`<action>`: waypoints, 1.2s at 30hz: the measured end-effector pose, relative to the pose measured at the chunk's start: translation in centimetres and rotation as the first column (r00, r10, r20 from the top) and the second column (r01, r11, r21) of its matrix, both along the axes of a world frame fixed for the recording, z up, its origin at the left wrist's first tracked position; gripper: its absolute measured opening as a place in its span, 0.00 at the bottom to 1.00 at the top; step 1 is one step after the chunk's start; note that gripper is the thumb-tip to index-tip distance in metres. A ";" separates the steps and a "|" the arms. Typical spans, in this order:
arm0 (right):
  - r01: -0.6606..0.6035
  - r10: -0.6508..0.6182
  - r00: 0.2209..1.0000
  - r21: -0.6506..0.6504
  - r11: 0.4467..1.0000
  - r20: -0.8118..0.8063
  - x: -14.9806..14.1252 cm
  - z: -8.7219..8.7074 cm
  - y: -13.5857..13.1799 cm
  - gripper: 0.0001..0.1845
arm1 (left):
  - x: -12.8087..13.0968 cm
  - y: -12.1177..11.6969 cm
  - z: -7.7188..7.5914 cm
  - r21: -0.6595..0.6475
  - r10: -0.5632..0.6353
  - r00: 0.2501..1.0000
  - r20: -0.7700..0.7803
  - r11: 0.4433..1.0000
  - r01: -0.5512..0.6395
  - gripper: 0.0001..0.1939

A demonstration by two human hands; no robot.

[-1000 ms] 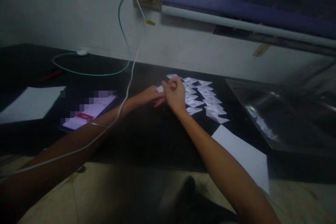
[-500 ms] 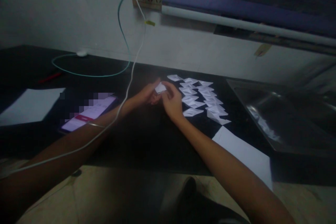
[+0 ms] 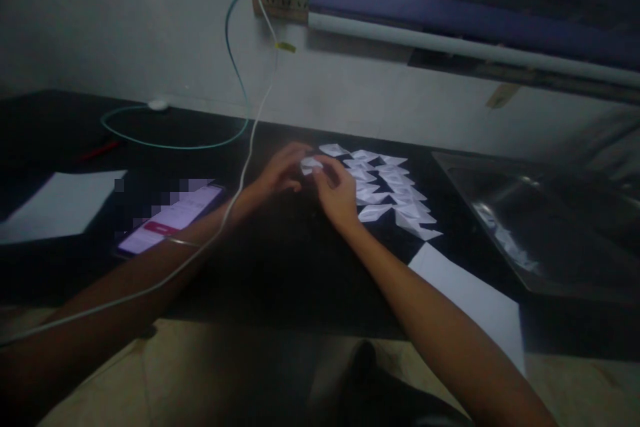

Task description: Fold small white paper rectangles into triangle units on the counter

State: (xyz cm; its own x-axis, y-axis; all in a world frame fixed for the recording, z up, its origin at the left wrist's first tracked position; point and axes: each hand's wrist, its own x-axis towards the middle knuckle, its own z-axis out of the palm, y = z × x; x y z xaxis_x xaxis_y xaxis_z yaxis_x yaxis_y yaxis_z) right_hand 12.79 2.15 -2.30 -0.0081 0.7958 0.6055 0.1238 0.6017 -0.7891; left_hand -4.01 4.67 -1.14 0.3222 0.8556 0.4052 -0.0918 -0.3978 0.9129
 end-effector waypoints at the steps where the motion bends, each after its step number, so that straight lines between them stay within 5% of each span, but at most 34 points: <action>1: -0.001 0.001 1.000 0.006 1.000 -0.010 0.0 0.0 0.0 0.16 | -0.1 0.0 0.0 -0.005 0.004 1.000 0.006 1.000 -0.004 0.19; 9: -0.013 0.013 1.000 -0.001 1.000 -0.019 0.1 -0.2 0.3 0.16 | 0.1 -0.2 0.2 -0.167 -0.023 0.994 0.103 0.985 0.040 0.16; 22: -0.005 0.007 1.000 -0.052 0.999 0.020 1.1 -0.6 1.4 0.16 | 0.1 -0.6 0.7 -0.011 0.081 0.996 0.043 0.997 -0.081 0.13; 27: 0.017 -0.009 0.988 -0.046 0.999 0.157 1.4 -0.3 1.3 0.16 | -0.1 -0.5 0.6 0.042 0.157 0.988 -0.008 0.987 -0.157 0.09; 36: 0.061 -0.069 0.948 0.035 0.997 0.309 1.1 1.1 -0.3 0.16 | -0.2 -0.4 0.4 0.033 0.120 0.991 0.058 0.992 -0.122 0.09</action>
State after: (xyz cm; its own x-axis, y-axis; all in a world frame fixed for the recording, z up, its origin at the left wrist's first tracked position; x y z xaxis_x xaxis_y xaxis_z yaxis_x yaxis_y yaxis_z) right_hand 13.90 1.89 -1.21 -0.1470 0.7858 0.6008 0.3996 0.6028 -0.6906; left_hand -4.18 4.26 -0.77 0.1931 0.8712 0.4513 -0.0907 -0.4421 0.8923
